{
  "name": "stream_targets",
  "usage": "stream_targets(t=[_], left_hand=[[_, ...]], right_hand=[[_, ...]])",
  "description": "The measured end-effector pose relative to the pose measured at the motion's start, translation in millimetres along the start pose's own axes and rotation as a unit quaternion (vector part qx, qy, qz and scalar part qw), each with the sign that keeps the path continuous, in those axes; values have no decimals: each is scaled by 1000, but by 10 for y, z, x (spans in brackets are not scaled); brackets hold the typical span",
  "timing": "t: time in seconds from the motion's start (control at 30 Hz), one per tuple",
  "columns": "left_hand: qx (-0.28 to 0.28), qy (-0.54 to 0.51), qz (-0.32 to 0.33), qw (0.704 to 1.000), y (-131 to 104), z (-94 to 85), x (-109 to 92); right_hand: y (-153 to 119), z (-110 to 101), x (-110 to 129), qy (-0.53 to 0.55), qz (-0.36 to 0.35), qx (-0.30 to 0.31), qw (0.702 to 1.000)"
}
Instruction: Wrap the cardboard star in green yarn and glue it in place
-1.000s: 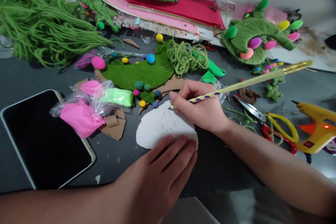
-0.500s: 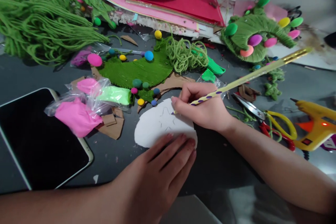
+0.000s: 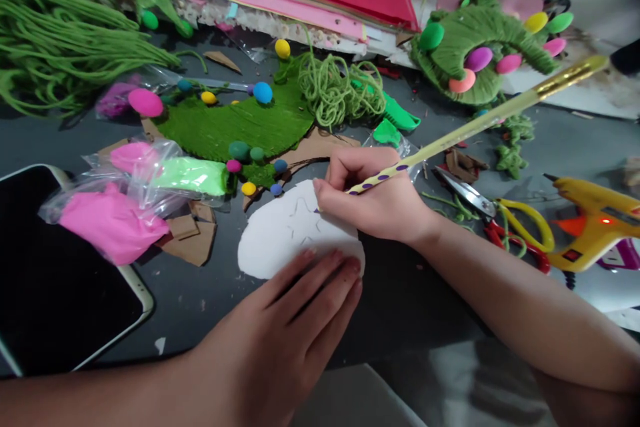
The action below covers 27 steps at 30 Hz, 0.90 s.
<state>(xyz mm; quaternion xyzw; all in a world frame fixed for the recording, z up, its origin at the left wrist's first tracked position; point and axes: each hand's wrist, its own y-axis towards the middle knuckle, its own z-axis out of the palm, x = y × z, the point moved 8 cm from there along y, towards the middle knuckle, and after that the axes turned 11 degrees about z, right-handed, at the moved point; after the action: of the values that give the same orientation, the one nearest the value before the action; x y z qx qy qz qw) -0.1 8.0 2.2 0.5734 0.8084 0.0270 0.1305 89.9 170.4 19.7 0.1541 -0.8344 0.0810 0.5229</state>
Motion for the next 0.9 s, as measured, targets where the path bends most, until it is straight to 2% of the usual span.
stream_targets(t=[0.33, 0.5, 0.67, 0.8, 0.9], left_hand=[[-25, 15, -9, 1000, -39, -86, 34], [-27, 15, -12, 999, -9, -120, 24], [-54, 45, -38, 997, -37, -176, 35], [-86, 27, 0, 996, -29, -192, -29], [-36, 17, 24, 999, 2, -93, -63]], right_hand=[[-47, -50, 3, 66, -6, -12, 998], [-45, -4, -5, 92, 0, 39, 995], [-78, 104, -20, 72, 49, 93, 992], [-120, 158, -57, 85, 107, 97, 986], [-119, 166, -45, 91, 118, 88, 985]])
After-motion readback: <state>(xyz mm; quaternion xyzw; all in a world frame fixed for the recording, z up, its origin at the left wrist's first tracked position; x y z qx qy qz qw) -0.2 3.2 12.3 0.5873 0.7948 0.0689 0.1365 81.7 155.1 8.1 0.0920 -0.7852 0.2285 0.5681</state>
